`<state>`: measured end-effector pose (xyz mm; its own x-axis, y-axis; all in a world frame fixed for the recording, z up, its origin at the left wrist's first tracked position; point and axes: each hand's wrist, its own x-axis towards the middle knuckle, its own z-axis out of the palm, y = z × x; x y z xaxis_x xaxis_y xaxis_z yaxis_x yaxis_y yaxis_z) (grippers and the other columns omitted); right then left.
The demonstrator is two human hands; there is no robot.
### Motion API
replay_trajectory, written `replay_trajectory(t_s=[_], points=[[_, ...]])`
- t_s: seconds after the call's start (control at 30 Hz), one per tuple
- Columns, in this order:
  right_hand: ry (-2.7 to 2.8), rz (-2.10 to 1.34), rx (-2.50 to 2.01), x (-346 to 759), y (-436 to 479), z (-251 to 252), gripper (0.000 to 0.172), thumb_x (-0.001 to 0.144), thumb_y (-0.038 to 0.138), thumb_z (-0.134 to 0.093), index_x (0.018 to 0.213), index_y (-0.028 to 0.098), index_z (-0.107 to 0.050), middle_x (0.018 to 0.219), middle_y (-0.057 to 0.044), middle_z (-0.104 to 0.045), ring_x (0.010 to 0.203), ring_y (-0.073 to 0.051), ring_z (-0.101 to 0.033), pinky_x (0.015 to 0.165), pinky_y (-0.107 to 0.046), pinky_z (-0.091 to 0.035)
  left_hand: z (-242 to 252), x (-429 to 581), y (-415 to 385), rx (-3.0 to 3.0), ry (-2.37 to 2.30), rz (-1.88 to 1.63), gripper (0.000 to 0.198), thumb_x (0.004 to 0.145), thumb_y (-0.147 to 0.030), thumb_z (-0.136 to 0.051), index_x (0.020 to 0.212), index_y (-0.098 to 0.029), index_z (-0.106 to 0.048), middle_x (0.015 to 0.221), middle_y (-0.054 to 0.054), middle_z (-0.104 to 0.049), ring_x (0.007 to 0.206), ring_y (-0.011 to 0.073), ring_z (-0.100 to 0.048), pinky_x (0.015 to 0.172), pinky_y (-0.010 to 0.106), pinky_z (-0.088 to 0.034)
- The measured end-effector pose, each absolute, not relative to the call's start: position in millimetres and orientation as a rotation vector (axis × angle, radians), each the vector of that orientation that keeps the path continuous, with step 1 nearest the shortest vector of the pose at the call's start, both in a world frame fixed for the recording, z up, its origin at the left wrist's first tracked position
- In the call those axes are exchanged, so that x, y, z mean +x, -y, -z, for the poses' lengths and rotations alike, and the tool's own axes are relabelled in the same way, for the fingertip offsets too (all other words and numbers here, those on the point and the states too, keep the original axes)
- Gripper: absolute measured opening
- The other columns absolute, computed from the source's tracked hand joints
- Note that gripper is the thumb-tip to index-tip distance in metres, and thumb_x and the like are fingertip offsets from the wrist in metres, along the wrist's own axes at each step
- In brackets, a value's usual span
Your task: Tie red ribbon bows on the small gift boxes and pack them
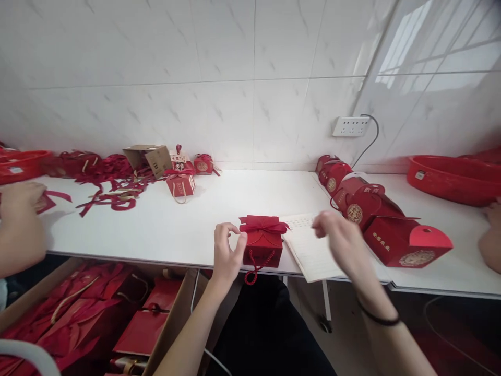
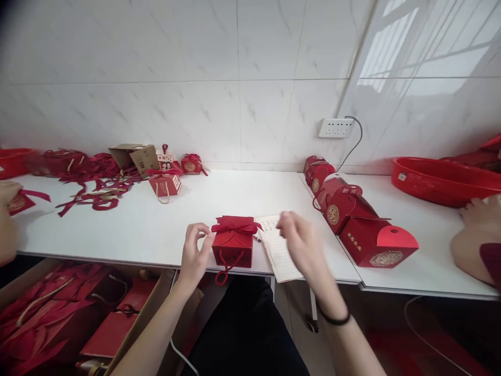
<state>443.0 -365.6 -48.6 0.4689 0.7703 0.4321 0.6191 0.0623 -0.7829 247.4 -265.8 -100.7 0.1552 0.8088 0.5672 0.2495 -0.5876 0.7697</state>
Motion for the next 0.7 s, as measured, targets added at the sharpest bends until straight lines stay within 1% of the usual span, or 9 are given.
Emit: replay_trajectory(t_s=[0.03,0.1,0.17,0.23,0.3,0.37,0.47,0.6,0.7], points=[[1.227,-0.210,-1.646,439.0,359.9,53.3,0.049,0.091,0.052,-0.036,0.069,0.015,-0.057,0.062,-0.002,-0.054,0.059,-0.014,-0.052,0.056,-0.026,-0.041,96.4,249.9,272.9,2.019,-1.029,-1.465,0.017,0.080,-0.038,-0.050,0.080,-0.021,-0.046,0.088,0.003,-0.049,0.089,0.0199,-0.050,0.083,0.036,-0.042],[1.233,-0.320,-1.666,430.2,346.9,64.1,0.055,0.088,0.058,-0.031,0.058,0.017,-0.051,0.052,-0.001,-0.048,0.053,-0.014,-0.047,0.053,-0.026,-0.034,89.0,259.0,284.4,2.170,-1.118,-1.465,0.024,0.077,-0.040,-0.055,0.088,-0.021,-0.046,0.096,0.006,-0.049,0.097,0.0239,-0.048,0.087,0.042,-0.041],[1.210,-0.423,-1.654,422.8,335.2,74.2,0.054,0.086,0.060,-0.033,0.055,0.018,-0.047,0.052,0.001,-0.045,0.053,-0.014,-0.044,0.053,-0.026,-0.031,84.7,270.8,291.2,2.254,-1.246,-1.412,0.035,0.074,-0.042,-0.059,0.097,-0.020,-0.044,0.105,0.010,-0.048,0.104,0.0284,-0.046,0.087,0.048,-0.040],[1.162,-0.461,-1.614,418.0,327.7,81.6,0.049,0.084,0.058,-0.038,0.054,0.019,-0.041,0.052,0.002,-0.041,0.053,-0.013,-0.040,0.053,-0.025,-0.030,84.0,281.0,293.4,2.282,-1.352,-1.360,0.043,0.072,-0.043,-0.062,0.101,-0.019,-0.042,0.110,0.012,-0.047,0.108,0.0313,-0.045,0.086,0.051,-0.041],[1.112,-0.468,-1.549,414.8,325.8,85.9,0.043,0.082,0.054,-0.044,0.056,0.019,-0.040,0.053,0.003,-0.039,0.053,-0.012,-0.038,0.053,-0.024,-0.030,85.6,285.9,291.8,2.296,-1.386,-1.321,0.044,0.071,-0.041,-0.063,0.101,-0.019,-0.041,0.110,0.012,-0.048,0.108,0.0315,-0.046,0.086,0.051,-0.041],[1.089,-0.492,-1.473,411.0,329.0,87.8,0.038,0.081,0.049,-0.048,0.058,0.019,-0.041,0.055,0.004,-0.041,0.055,-0.012,-0.039,0.054,-0.024,-0.032,87.4,284.2,287.6,2.307,-1.354,-1.292,0.046,0.069,-0.040,-0.065,0.102,-0.019,-0.040,0.108,0.011,-0.049,0.107,0.0303,-0.048,0.087,0.050,-0.042],[1.112,-0.577,-1.411,400.3,340.2,88.8,0.035,0.081,0.044,-0.049,0.058,0.019,-0.042,0.055,0.003,-0.043,0.053,-0.012,-0.040,0.053,-0.024,-0.032,86.0,271.5,279.7,2.313,-1.310,-1.213,0.052,0.065,-0.040,-0.068,0.104,-0.019,-0.040,0.106,0.010,-0.051,0.106,0.0294,-0.050,0.088,0.050,-0.041],[1.228,-0.707,-1.389,381.3,356.7,89.7,0.029,0.084,0.039,-0.047,0.064,0.018,-0.049,0.059,0.002,-0.049,0.057,-0.012,-0.044,0.053,-0.023,-0.033,75.5,245.2,268.5,2.237,-1.350,-1.033,0.061,0.059,-0.044,-0.070,0.107,-0.021,-0.041,0.114,0.010,-0.050,0.114,0.0319,-0.047,0.095,0.054,-0.036],[1.280,-0.777,-1.399,375.6,363.8,88.9,0.031,0.087,0.040,-0.045,0.066,0.018,-0.051,0.059,0.002,-0.050,0.056,-0.012,-0.045,0.053,-0.022,-0.034,68.6,225.6,256.8,2.117,-1.246,-0.844,0.058,0.065,-0.045,-0.066,0.111,-0.022,-0.040,0.122,0.011,-0.050,0.119,0.0290,-0.046,0.100,0.051,-0.035]])
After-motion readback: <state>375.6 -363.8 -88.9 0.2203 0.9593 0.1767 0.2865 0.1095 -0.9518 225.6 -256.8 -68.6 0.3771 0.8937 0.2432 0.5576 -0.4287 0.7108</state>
